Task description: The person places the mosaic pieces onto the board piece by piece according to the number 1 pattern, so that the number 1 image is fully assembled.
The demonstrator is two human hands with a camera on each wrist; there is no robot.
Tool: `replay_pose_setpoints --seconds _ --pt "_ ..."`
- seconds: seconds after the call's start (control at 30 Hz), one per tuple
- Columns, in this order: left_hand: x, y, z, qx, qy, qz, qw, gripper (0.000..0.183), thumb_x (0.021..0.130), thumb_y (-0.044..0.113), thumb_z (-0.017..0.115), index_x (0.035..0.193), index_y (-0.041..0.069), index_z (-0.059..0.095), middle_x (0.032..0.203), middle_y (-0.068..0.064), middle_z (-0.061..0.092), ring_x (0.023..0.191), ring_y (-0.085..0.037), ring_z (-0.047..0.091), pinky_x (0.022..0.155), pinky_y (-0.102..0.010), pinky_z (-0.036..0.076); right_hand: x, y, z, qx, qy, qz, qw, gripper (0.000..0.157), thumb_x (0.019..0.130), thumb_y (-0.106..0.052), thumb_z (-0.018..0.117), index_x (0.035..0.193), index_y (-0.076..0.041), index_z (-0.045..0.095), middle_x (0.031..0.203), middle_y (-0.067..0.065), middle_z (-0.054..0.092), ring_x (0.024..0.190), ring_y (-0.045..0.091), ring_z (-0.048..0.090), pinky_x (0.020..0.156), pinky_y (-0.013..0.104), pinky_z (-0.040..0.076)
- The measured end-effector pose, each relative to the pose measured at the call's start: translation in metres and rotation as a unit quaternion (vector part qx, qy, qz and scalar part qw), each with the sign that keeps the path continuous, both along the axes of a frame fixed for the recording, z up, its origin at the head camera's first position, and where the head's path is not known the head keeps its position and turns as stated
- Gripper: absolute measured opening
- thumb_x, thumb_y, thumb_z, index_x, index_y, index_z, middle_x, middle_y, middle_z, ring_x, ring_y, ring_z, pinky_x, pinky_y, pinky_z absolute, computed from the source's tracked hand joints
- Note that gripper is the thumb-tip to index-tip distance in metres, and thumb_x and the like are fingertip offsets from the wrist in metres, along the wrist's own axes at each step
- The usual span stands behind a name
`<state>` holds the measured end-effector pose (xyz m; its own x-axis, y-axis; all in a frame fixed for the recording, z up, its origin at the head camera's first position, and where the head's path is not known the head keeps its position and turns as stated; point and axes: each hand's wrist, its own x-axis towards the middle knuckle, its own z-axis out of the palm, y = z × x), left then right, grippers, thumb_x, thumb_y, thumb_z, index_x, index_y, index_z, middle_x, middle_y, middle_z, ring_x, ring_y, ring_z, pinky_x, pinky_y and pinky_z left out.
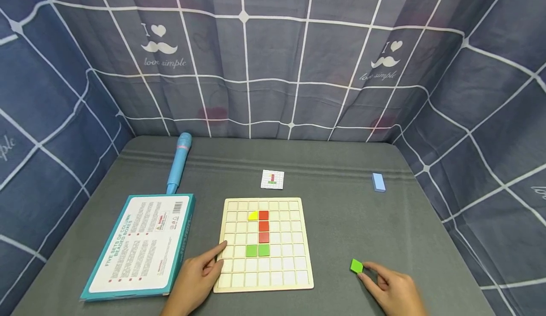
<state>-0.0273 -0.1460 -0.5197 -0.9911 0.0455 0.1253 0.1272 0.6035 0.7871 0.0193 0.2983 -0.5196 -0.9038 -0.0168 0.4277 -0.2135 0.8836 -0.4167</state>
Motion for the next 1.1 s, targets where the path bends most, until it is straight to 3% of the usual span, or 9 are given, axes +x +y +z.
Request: replay_pose_setpoints --seconds 0.57,1.1 --pt "-0.001 0.0 -0.002 0.004 -0.009 0.001 1.0 0.038 0.09 0.006 0.077 0.126 0.019 0.075 0.056 0.018 0.034 0.049 0.002 0.026 0.049 -0.018 0.026 -0.03 -0.05 0.001 -0.058 0.014 0.12 0.991 0.031 0.071 -0.008 0.093 0.096 -0.02 0.079 0.061 -0.028 0.021 0.053 -0.014 0.015 0.045 0.011 0.029" --pt "0.0 -0.001 -0.002 0.001 0.003 -0.008 1.0 0.038 0.091 0.007 0.076 0.127 0.017 0.074 0.056 0.019 0.033 0.05 0.003 0.024 0.05 -0.018 0.026 -0.046 -0.082 0.011 -0.063 -0.008 0.178 0.982 0.025 0.08 -0.016 0.088 0.103 -0.021 0.079 0.059 -0.027 0.022 0.052 -0.013 0.014 0.045 0.01 0.028"
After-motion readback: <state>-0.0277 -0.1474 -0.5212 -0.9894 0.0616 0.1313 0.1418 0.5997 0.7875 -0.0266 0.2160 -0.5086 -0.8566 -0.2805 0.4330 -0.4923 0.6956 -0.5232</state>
